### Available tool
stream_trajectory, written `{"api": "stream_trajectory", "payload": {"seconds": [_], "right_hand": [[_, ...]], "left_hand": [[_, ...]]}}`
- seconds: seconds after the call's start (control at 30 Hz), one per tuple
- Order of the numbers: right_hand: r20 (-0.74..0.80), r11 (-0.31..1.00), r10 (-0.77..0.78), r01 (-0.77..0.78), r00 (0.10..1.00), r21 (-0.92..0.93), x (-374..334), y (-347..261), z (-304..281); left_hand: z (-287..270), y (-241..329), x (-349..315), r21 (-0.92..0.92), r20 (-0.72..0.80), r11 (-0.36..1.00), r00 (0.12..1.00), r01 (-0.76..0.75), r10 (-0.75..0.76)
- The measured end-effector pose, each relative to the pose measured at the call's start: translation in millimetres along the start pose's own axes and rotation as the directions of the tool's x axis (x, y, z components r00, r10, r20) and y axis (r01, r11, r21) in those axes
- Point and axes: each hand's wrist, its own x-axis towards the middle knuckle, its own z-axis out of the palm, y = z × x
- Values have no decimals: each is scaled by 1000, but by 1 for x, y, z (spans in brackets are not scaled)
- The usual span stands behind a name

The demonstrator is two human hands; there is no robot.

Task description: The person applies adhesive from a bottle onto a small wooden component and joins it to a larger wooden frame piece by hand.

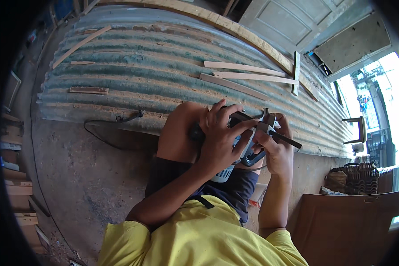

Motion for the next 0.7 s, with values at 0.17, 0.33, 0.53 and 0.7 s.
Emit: {"api": "stream_trajectory", "payload": {"seconds": [0.17,0.33,0.53,0.7], "right_hand": [[3,983,-66,65,998,-170,-9,-7,2],[-27,1000,-13,13,1000,3,-17,-5,-1],[-118,975,-162,177,980,131,-41,-42,9],[-137,784,-577,593,805,182,-83,-112,-48]], "left_hand": [[0,-1,-1,-5,-27,1000,999,-21,20],[-4,-1,-4,44,-5,999,999,-32,32],[-4,-7,-3,61,-8,998,999,-33,33],[5,-7,10,66,-4,998,1000,-19,19]]}}
